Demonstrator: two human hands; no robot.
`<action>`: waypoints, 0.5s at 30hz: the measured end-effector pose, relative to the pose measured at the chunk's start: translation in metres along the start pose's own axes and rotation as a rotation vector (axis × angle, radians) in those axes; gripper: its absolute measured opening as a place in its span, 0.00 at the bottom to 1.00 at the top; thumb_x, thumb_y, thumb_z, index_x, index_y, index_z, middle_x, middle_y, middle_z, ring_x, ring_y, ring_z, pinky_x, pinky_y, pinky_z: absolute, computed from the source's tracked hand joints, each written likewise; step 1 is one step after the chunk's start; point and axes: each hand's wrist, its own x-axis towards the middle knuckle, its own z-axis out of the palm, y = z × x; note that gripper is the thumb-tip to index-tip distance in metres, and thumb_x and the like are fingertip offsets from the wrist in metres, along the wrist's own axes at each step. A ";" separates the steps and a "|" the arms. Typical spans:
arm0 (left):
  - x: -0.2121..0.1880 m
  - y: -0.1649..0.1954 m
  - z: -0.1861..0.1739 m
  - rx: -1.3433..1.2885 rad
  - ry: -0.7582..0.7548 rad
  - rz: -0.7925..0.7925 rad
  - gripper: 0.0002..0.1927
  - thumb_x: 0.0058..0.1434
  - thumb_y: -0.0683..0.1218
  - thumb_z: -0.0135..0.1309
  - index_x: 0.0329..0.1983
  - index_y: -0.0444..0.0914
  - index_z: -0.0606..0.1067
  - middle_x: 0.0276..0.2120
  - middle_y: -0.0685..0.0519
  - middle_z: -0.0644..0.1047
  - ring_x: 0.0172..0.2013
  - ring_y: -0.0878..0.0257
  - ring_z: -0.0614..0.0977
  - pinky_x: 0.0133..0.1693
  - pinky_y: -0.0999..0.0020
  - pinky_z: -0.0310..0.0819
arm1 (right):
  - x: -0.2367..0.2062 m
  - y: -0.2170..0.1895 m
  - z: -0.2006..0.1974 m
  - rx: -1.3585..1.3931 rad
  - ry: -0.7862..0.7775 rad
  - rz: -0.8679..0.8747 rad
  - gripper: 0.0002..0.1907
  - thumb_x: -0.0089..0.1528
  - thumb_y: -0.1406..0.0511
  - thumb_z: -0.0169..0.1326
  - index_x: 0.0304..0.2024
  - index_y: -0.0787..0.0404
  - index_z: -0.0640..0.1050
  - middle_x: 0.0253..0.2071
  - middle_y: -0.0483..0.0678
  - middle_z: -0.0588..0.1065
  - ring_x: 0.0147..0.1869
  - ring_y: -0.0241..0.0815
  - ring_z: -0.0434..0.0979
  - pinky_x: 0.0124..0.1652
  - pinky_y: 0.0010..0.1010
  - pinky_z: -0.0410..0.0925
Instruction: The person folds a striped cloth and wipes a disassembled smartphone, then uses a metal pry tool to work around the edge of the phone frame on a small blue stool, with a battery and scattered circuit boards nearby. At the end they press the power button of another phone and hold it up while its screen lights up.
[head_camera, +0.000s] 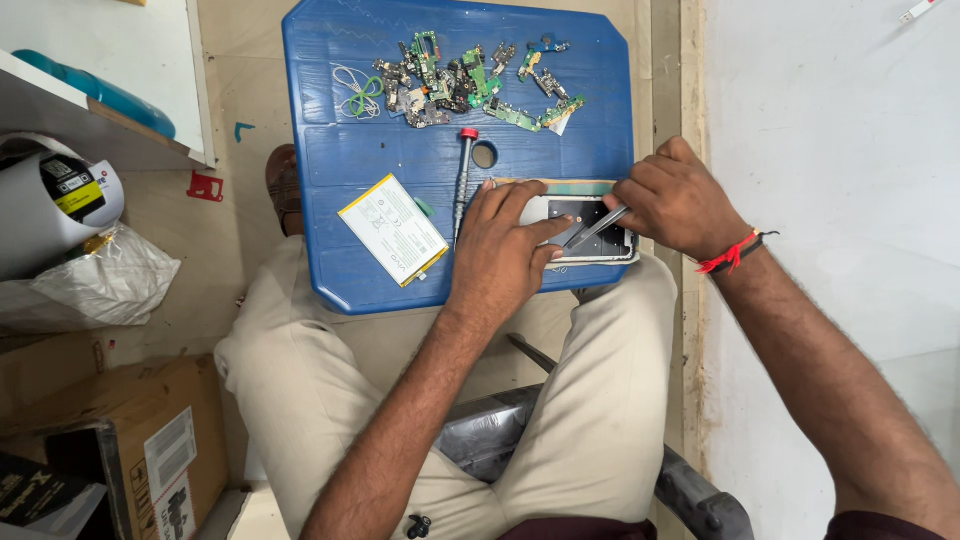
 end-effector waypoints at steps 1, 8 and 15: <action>0.000 0.000 0.000 -0.004 0.007 0.002 0.19 0.54 0.47 0.66 0.51 0.48 0.83 0.59 0.51 0.72 0.63 0.54 0.69 0.71 0.48 0.52 | 0.000 0.002 0.001 0.027 0.014 0.005 0.10 0.61 0.63 0.66 0.31 0.59 0.78 0.27 0.46 0.70 0.34 0.45 0.73 0.45 0.38 0.63; 0.001 0.000 -0.001 -0.026 0.010 -0.004 0.18 0.55 0.48 0.66 0.51 0.48 0.83 0.58 0.51 0.71 0.63 0.54 0.69 0.71 0.48 0.52 | -0.020 0.011 0.006 0.314 0.165 0.306 0.10 0.55 0.74 0.58 0.39 0.58 0.81 0.31 0.44 0.73 0.35 0.44 0.71 0.43 0.35 0.65; 0.002 -0.001 0.000 -0.018 0.013 -0.005 0.19 0.54 0.47 0.67 0.50 0.48 0.84 0.58 0.51 0.71 0.63 0.53 0.69 0.70 0.47 0.51 | -0.018 0.000 0.004 0.294 0.082 0.227 0.12 0.54 0.70 0.63 0.41 0.60 0.81 0.33 0.45 0.73 0.37 0.44 0.71 0.46 0.36 0.65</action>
